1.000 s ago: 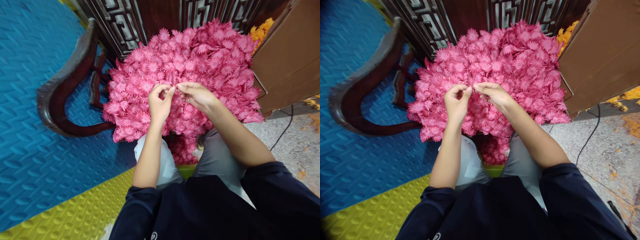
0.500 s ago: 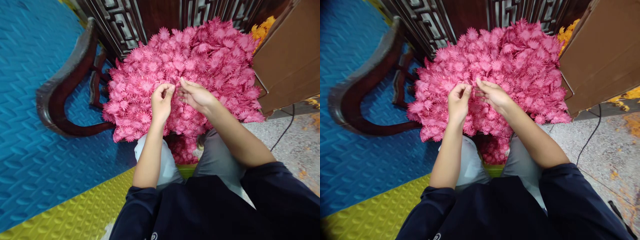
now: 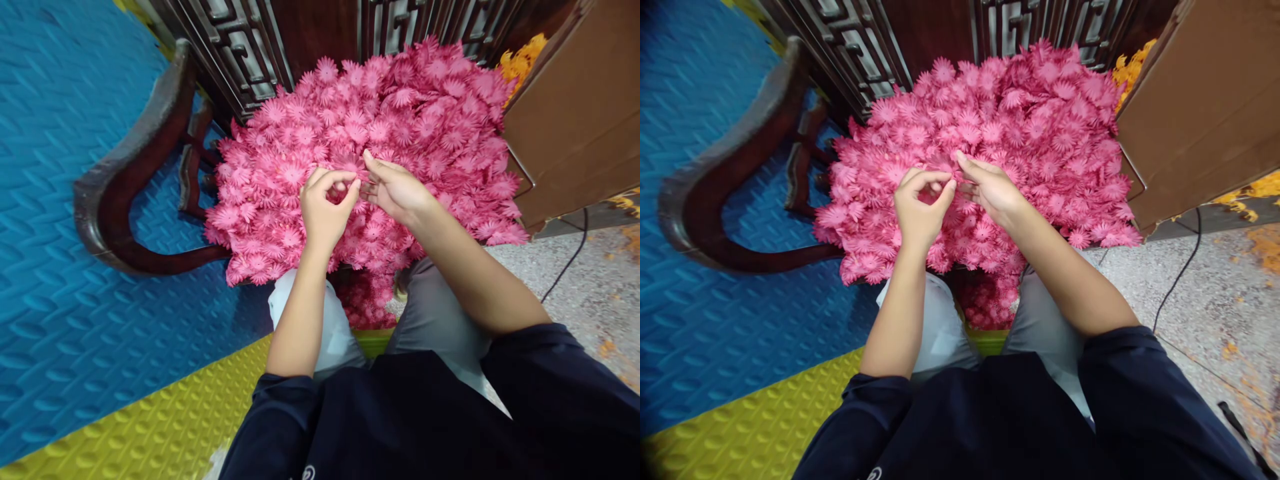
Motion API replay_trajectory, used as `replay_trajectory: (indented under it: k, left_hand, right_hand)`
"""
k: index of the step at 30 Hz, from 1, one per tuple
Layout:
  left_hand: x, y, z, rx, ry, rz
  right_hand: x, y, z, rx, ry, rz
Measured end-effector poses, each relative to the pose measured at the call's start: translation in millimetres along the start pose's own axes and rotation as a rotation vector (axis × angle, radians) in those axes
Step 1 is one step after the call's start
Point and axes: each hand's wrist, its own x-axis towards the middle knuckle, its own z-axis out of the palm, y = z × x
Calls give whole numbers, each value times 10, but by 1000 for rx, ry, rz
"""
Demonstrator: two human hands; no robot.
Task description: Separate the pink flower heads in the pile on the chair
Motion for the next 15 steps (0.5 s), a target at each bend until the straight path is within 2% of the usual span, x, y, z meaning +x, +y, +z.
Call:
replay_trajectory:
  k: [5,15]
  left_hand:
    - [-3,-23,7,40,3,3]
    - [-21,-60,15,78,40,1]
  right_hand:
    - [4,7,-17,-16,32,3]
    - [-64,-22,77,-148,-29,-40]
